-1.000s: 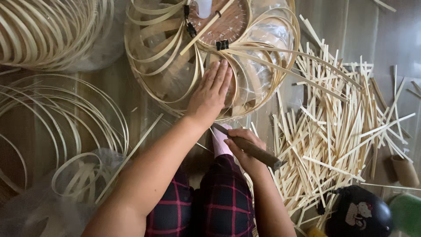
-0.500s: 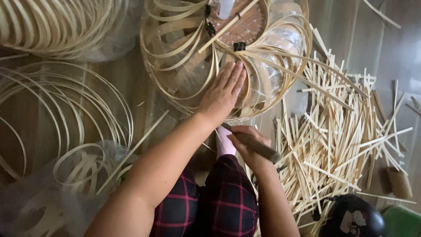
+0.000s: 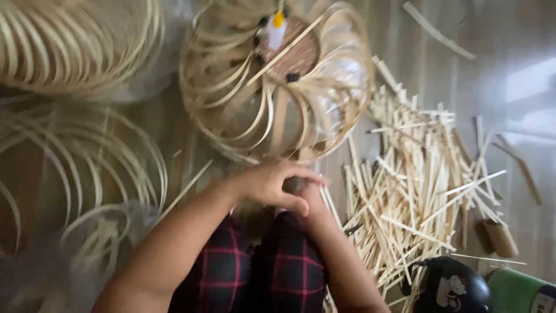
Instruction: The person weaves a bamboo structure by hand and applies glue from a bottle to the central joints, using a knife to trim excess strips.
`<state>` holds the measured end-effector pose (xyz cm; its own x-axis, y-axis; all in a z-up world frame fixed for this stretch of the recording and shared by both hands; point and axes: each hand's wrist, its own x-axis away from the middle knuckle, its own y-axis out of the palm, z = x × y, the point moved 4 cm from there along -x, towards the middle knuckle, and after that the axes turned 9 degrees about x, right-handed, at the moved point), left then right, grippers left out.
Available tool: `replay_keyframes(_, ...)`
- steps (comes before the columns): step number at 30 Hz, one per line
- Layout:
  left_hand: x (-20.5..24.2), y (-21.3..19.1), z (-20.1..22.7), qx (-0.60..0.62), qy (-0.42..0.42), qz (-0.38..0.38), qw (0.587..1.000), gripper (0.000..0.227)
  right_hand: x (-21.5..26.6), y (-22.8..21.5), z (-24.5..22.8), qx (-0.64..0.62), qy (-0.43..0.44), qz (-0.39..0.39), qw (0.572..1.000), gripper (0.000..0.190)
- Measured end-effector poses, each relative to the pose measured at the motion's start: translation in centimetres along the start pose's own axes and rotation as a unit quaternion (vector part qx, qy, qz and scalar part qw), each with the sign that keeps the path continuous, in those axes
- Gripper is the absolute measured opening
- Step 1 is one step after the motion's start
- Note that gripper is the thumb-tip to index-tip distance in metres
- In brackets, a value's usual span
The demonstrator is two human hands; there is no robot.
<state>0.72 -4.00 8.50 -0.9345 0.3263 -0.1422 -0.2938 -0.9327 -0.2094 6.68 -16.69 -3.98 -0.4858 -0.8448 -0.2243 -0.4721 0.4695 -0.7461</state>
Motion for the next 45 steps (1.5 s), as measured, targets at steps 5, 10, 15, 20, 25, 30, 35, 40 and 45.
replay_keyframes(5,0.5,-1.0,0.2,0.035,-0.012,0.160,0.986,0.023,0.1,-1.4,2.8,0.018,0.123,-0.044,0.991,0.037)
replay_keyframes(10,1.3,-1.3,-2.5,0.022,-0.117,0.260,0.958,0.020,-1.3,-13.5,11.0,0.276,0.188,0.212,0.919,0.049)
replay_keyframes(15,0.3,-1.1,-1.7,0.058,-0.006,0.359,0.931,0.018,-1.0,-14.8,15.9,0.364,0.425,-0.030,0.828,0.044)
replay_keyframes(20,0.2,-0.7,-1.8,0.031,-0.026,0.395,0.918,0.019,2.6,-6.2,11.2,0.012,0.355,-0.091,0.930,0.020)
replay_keyframes(25,0.0,-0.5,-0.9,0.017,0.028,0.435,0.900,0.017,3.1,0.7,8.7,-0.353,0.371,-0.018,0.859,0.013)
replay_keyframes(30,-0.2,-0.3,-1.1,0.009,-0.007,0.465,0.885,0.016,3.0,3.2,8.7,-0.454,0.316,0.108,0.826,0.014)
replay_keyframes(35,-0.5,-0.2,-1.5,0.014,0.011,0.471,0.882,0.015,2.7,4.6,9.2,-0.435,0.307,0.102,0.841,0.015)
replay_keyframes(40,-0.5,-0.2,-1.6,0.005,0.011,0.473,0.881,0.015,2.2,5.4,9.3,-0.413,0.313,0.093,0.850,0.013)
replay_keyframes(45,0.2,-0.5,-2.2,0.029,-0.035,0.406,0.913,0.018,2.2,5.8,8.8,-0.439,0.294,0.093,0.844,0.012)
